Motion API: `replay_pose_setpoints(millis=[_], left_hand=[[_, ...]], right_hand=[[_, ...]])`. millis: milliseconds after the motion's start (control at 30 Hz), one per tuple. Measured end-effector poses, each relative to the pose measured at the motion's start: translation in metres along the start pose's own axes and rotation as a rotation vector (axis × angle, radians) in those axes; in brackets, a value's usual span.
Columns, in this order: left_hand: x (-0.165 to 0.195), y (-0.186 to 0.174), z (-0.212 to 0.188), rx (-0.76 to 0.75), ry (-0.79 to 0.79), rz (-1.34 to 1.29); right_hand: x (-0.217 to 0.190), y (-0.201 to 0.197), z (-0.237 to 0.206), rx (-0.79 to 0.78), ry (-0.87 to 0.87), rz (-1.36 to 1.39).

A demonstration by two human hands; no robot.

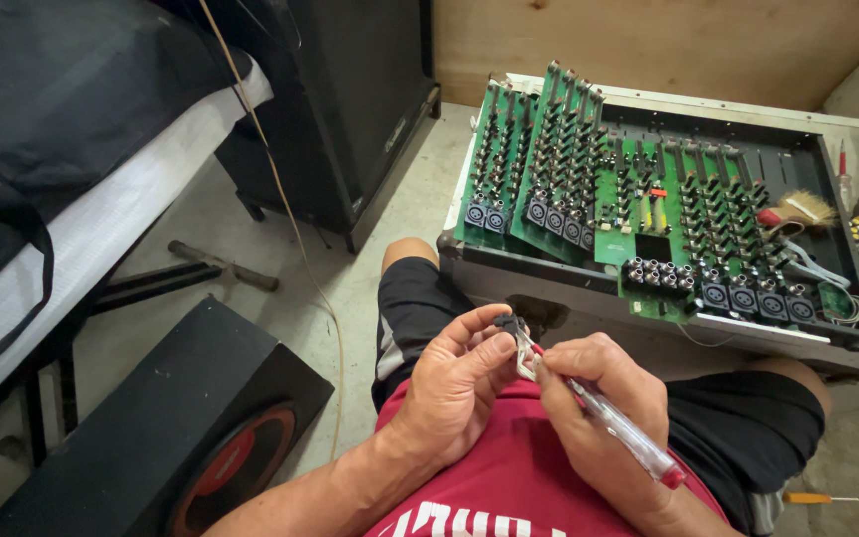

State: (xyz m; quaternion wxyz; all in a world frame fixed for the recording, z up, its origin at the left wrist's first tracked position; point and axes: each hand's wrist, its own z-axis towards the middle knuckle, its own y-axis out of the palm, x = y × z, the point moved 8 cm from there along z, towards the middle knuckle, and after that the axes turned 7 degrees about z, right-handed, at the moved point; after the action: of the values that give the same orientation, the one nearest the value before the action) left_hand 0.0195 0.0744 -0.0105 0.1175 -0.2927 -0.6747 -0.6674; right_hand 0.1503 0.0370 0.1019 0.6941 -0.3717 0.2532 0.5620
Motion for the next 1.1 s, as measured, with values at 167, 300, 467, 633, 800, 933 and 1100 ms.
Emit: replay_pose_setpoints(millis=[167,300,467,633,800,933,1100], left_hand=[[-0.001,0.004,-0.002,-0.04,-0.067,-0.019],[-0.002,0.006,-0.004,-0.021,-0.123,-0.058],[0.002,0.015,-0.006,-0.105,-0.161,-0.069],[0.002,0.019,-0.007,-0.145,-0.181,-0.072],[0.001,0.021,-0.007,-0.156,-0.193,-0.069],[0.001,0.024,-0.008,-0.188,-0.189,-0.053],[0.002,0.024,-0.007,-0.206,-0.172,-0.017]], right_hand=[[0.004,-0.013,-0.008,0.094,-0.039,0.085],[0.016,-0.022,-0.01,0.141,0.035,0.068],[0.026,-0.021,-0.009,0.12,0.15,0.197],[0.025,-0.02,-0.008,0.075,0.105,0.162],[0.038,-0.021,-0.013,0.089,0.198,0.283],[0.041,-0.022,-0.014,0.076,0.221,0.307],[0.041,-0.023,-0.012,0.097,0.205,0.284]])
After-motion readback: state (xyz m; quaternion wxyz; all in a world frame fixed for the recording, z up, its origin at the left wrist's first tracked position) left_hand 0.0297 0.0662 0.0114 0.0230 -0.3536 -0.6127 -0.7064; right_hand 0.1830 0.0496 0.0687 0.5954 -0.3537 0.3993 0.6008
